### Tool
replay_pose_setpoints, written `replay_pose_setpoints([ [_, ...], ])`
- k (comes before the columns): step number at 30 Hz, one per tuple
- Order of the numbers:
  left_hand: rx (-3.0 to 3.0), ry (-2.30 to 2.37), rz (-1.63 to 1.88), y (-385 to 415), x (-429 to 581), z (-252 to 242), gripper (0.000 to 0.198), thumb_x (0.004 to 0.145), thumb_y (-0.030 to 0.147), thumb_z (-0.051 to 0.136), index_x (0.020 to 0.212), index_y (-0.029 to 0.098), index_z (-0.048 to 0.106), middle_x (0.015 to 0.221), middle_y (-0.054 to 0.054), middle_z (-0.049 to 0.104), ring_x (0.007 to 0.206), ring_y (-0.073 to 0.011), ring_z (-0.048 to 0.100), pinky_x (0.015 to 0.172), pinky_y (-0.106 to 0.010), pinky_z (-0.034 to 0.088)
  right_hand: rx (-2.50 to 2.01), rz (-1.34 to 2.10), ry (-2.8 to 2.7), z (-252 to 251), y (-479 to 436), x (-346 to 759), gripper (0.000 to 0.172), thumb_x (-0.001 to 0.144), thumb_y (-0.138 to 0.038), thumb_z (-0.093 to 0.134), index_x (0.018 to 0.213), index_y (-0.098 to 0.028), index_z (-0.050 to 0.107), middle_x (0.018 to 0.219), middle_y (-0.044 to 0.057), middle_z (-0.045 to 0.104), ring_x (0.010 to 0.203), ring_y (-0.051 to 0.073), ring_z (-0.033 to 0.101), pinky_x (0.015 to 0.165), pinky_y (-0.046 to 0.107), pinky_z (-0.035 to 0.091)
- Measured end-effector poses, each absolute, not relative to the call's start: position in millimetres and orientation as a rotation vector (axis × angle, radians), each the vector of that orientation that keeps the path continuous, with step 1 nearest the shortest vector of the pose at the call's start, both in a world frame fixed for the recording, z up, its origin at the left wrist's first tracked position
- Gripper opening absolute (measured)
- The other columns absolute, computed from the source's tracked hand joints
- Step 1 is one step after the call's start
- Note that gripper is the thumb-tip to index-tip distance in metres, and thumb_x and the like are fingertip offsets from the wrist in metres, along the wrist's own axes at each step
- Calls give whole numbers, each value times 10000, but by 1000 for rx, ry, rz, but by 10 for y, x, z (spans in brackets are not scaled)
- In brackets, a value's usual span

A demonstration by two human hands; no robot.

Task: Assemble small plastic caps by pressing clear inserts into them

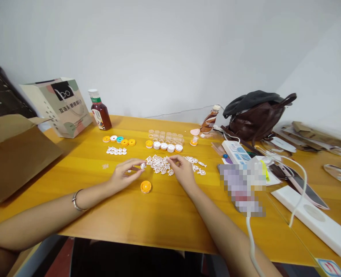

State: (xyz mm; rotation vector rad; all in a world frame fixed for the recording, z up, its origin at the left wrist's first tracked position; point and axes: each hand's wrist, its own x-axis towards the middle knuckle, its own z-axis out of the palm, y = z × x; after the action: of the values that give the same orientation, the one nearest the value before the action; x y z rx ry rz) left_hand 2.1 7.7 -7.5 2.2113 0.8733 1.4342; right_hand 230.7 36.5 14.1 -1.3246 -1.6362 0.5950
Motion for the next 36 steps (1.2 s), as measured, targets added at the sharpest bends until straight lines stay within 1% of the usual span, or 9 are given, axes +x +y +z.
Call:
replay_pose_setpoints([
  [6,2168,844,1413,94,25,-99,285,827,182,548,1110,167,579,995,-80,614,840,-129,611,737,-262,564,-1312,312,-1837,17,474,2315,162,749,-308,566,679,-186,646,724,53,620,715,192,555,671,331,429],
  [10,2161,837,1401,86,34,-70,283,824,164,548,1106,166,579,994,-78,607,841,-122,602,734,-247,551,-1327,295,-1851,2,517,2344,161,748,-310,572,701,-185,662,728,53,606,722,191,553,693,339,431],
  [16,2135,852,1328,97,46,-72,292,824,181,550,1114,173,585,969,-76,613,825,-126,594,704,-234,526,-1311,280,-1824,14,512,2346,163,750,-328,580,731,-189,664,747,54,627,724,193,550,697,343,434],
  [20,2034,880,1285,101,66,-61,259,851,203,518,1089,165,614,985,-86,617,875,-145,587,753,-257,505,-1215,343,-1807,89,379,2250,159,779,-321,565,753,-191,653,751,46,635,698,177,555,661,322,447],
  [23,1961,867,1242,88,80,-27,232,867,223,504,1041,162,645,963,-81,621,894,-155,585,825,-293,476,-1057,416,-1878,164,198,2128,148,803,-314,561,863,-209,647,776,36,639,696,163,565,647,305,457],
  [26,1851,783,1139,68,89,-13,218,861,237,526,1029,154,637,969,-80,633,921,-164,588,870,-313,454,-869,517,-1999,193,33,2018,188,804,-299,581,972,-225,622,802,27,640,724,155,575,651,289,467],
  [28,1742,730,1088,59,96,-29,211,850,249,546,1022,146,612,973,-79,640,929,-170,594,869,-318,458,-795,579,-2044,181,-33,1970,194,816,-282,571,997,-222,609,810,27,638,736,148,578,661,285,472],
  [33,1595,747,1111,66,104,-81,224,821,272,585,1004,145,562,942,-70,629,891,-159,598,840,-309,469,-812,655,-1997,149,-76,1941,133,842,-269,535,943,-217,605,804,22,630,710,136,575,671,286,480],
  [36,1642,822,1105,74,95,-70,176,821,291,579,909,139,580,872,-50,623,817,-143,586,778,-280,471,-830,673,-1971,154,-87,1946,134,826,-277,560,946,-229,598,799,19,629,707,141,574,683,299,483],
])
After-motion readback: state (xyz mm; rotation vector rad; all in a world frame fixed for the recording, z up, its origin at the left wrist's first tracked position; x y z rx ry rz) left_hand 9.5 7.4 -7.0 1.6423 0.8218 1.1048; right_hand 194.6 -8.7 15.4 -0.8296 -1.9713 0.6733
